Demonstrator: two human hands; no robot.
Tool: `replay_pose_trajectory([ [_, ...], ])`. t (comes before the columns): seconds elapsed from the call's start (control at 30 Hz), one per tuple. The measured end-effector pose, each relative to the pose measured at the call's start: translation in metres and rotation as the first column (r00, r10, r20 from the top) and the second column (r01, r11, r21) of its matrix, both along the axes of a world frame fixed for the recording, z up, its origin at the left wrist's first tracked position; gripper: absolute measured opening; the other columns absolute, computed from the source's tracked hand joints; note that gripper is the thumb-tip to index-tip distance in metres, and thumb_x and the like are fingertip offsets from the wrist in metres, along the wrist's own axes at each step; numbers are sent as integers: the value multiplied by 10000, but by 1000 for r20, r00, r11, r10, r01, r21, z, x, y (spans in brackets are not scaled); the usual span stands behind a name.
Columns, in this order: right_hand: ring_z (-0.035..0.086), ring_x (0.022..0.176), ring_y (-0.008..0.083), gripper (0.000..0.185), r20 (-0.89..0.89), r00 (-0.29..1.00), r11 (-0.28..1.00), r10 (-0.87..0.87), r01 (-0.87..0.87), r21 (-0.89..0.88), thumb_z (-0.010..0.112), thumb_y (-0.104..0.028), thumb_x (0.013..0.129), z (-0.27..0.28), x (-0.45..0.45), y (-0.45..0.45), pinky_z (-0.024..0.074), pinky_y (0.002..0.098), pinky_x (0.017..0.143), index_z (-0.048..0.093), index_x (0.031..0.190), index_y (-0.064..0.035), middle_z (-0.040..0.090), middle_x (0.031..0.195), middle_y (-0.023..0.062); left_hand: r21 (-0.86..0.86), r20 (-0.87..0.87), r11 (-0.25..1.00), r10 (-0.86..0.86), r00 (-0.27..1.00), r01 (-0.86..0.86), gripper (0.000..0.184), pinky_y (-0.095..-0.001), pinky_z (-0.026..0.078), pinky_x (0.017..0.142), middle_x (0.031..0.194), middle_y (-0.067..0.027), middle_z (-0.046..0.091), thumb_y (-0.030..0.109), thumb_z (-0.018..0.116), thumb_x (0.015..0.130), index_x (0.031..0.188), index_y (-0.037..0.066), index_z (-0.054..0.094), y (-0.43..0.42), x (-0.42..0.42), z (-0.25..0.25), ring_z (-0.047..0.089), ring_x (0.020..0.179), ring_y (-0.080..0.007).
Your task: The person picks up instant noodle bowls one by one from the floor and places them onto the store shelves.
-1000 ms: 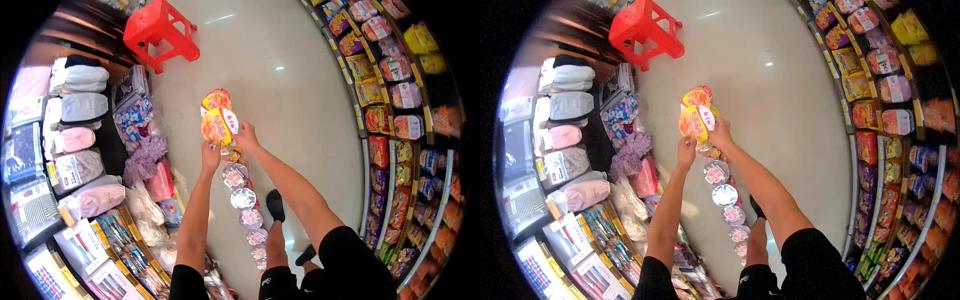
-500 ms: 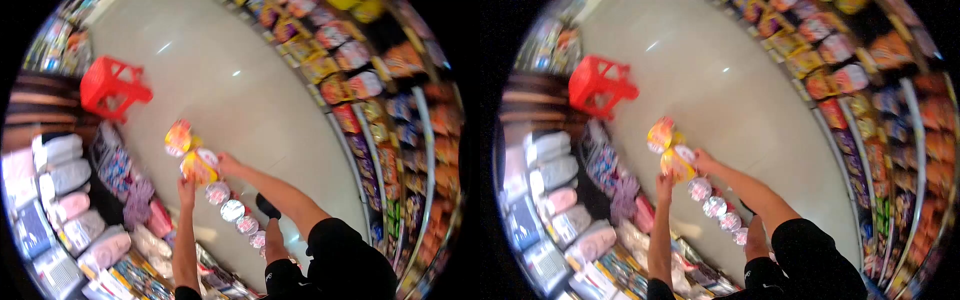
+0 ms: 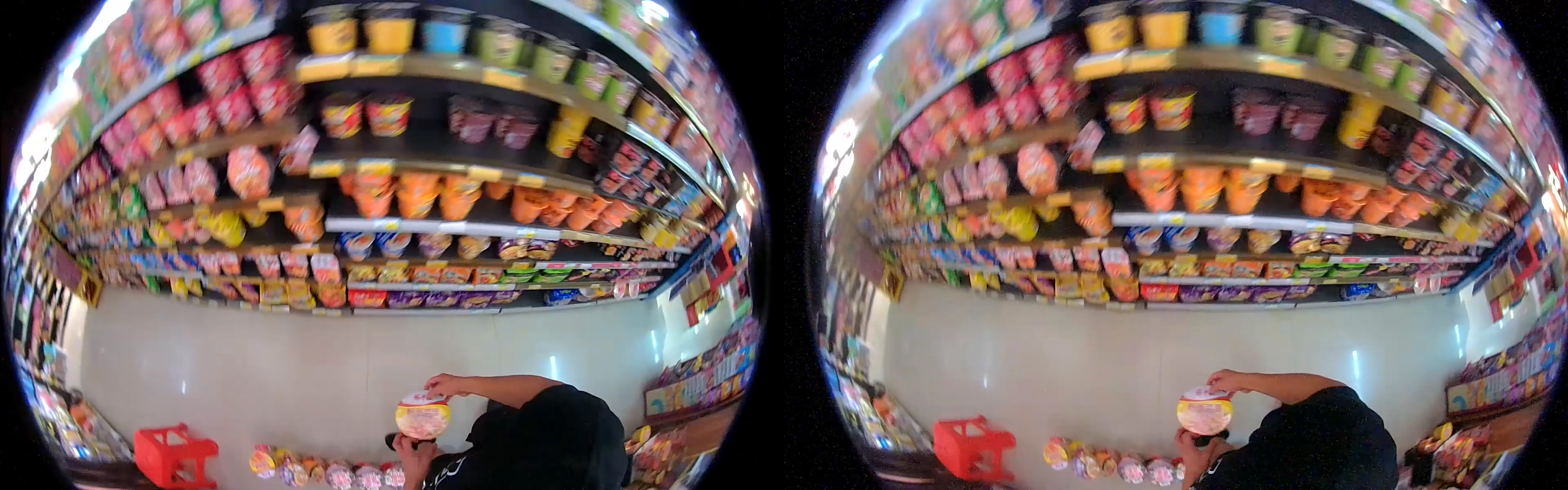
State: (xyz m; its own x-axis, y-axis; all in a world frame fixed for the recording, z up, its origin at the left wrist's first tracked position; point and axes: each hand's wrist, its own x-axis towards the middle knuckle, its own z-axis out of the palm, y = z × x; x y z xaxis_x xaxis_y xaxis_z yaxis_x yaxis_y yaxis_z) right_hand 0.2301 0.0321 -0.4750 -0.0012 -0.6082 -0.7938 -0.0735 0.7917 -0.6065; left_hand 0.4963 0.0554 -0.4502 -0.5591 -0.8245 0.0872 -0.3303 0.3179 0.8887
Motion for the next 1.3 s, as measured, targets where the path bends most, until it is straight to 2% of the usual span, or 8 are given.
replay_pose_trajectory([
  [0.17,518,832,128,406,55,964,960,-261,265,-92,665,-282,770,51,-97,104,525,315,643,540,1120,-121,537,923,20,-87,-48,972,-224,973,220,528,-464,317,983,1272,-273,342,209,794,634,986,22,449,35,-105,49,338,1214,-413],
  [0.27,524,786,117,399,72,916,904,-396,402,-147,677,-285,776,77,-145,164,506,277,583,542,1102,-100,540,891,20,473,-407,811,-147,902,345,541,-435,394,907,1161,-207,500,363,685,704,1102,21,550,67,-184,198,462,1093,-371],
  [0.3,528,790,117,378,98,886,870,-453,464,-168,673,-279,782,89,-160,183,502,275,591,551,1089,-96,542,889,17,-113,-153,954,-294,943,279,629,-436,375,941,1233,-211,433,221,756,675,1203,25,477,74,-195,103,425,1135,-371],
  [0.4,542,818,115,314,227,780,736,-583,626,-258,661,-259,797,100,-215,242,491,273,624,575,1050,-94,559,898,12,-25,-108,908,-418,902,418,561,-441,347,976,1298,-238,334,242,813,632,990,14,446,110,-257,145,373,1211,-342],
  [0.43,547,831,114,292,280,730,668,-624,684,-293,657,-252,801,108,-233,263,488,273,636,583,1036,-95,566,903,12,260,-260,860,-376,889,440,645,-409,387,959,1299,-201,346,261,824,627,1048,4,409,131,-284,186,409,1188,-278],
  [0.53,563,868,116,253,198,650,545,-734,737,-399,644,-235,811,150,-272,321,489,283,665,595,1012,-90,589,924,19,75,-253,888,-423,870,453,750,-392,412,942,1269,-187,367,255,818,637,1145,-7,332,157,-339,129,434,1158,-258],
  [0.83,564,821,101,261,285,507,283,-813,773,-568,640,-206,817,212,-356,443,461,242,683,592,1027,-59,604,904,31,175,-288,833,-466,837,525,788,-390,422,913,1195,-164,414,245,808,648,1193,-17,302,255,-458,184,444,1123,-243],
  [1.3,575,836,116,308,325,139,-113,-936,754,-647,607,-133,822,194,-462,579,454,235,732,584,1081,32,620,948,71,15,-244,651,-734,634,759,826,-369,410,923,1201,-187,426,324,803,649,1208,-23,304,353,-645,171,460,1118,-258],
])
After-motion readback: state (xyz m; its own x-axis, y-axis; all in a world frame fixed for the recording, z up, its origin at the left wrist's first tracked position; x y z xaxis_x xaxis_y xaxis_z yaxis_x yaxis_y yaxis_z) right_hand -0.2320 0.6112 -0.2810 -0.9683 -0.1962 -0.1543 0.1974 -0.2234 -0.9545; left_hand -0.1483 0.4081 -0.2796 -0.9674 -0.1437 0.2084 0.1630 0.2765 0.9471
